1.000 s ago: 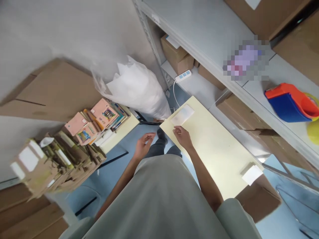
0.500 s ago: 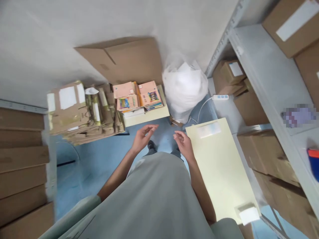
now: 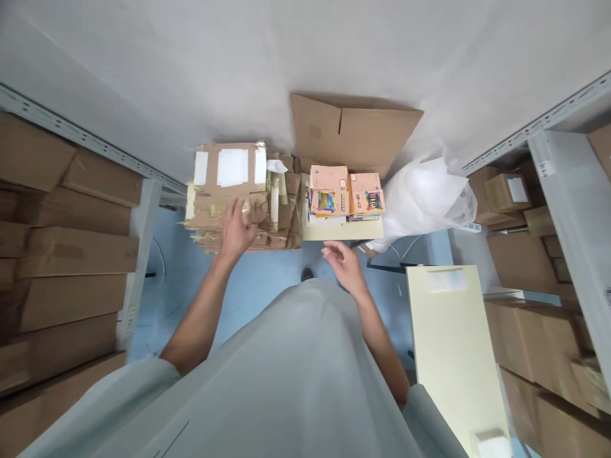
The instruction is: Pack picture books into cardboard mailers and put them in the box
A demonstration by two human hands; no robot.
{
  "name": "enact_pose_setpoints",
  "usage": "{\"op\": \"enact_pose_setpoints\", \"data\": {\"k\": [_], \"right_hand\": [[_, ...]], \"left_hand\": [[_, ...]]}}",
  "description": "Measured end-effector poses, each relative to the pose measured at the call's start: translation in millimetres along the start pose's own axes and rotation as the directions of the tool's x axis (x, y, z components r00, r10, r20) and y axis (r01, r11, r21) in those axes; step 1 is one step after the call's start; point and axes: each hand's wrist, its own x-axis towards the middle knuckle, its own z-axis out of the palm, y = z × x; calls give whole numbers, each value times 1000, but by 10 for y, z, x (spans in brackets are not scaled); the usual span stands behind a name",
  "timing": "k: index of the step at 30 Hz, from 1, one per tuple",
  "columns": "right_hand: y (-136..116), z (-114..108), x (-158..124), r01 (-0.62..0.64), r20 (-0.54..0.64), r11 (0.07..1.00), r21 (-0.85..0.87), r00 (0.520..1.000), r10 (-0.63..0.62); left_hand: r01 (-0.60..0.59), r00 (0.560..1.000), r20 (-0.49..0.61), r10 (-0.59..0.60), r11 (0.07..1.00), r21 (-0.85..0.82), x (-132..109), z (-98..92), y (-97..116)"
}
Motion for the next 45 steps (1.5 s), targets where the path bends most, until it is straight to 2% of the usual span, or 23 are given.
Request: {"op": "enact_pose_setpoints", "data": {"k": [3,7,11,14,17,21,27,30,34,36,39,41,43,45], "right_hand": [[-72,280,63,10,20,1000,-15,1000,-10],[-134,471,101,10,16,999,-52,1000,-10],[-157,547,118,1,-2,997,-75,1000,-1],[-156,597,129,2,-9,997,-74,1000,-3],[-158,657,142,2,-6,998,-63,1000,-2],[-193,714,165,9,-7,995,-96,1000,-10],[-277,703,205,35,4,992,-125,999,-34],[-290,689,225,48,4,991,-122,999,-48],[-288,683,256,63,8,991,-117,998,-62],[-299,669,277,75,10,990,-116,997,-74],[-351,605,322,94,2,989,-115,996,-94],[-411,524,357,110,-31,987,-114,993,-114],[-487,414,387,135,-85,986,-103,986,-144],[-570,277,398,171,-160,981,-90,970,-184]], "left_hand": [[-9,989,146,-17,985,174,222,-125,-348],[-150,946,317,72,962,229,381,-147,-599],[-233,915,380,133,945,231,408,-110,-730],[-274,905,387,177,938,211,388,-122,-806],[-317,908,340,246,932,173,378,-221,-872],[-343,925,216,311,930,129,419,-496,-908],[-312,942,-113,317,948,59,529,-1032,-784],[-331,909,-246,336,942,63,525,-1285,-617],[-430,814,-388,432,898,97,411,-1555,-306],[-413,811,-442,384,910,34,334,-1650,-158],[-250,845,-514,150,959,-131,254,-1749,-25],[-172,844,-537,13,954,-247,243,-1789,-2],[-180,856,-515,-26,921,-345,259,-1799,6],[-207,893,-449,-22,867,-453,288,-1759,44]]}}
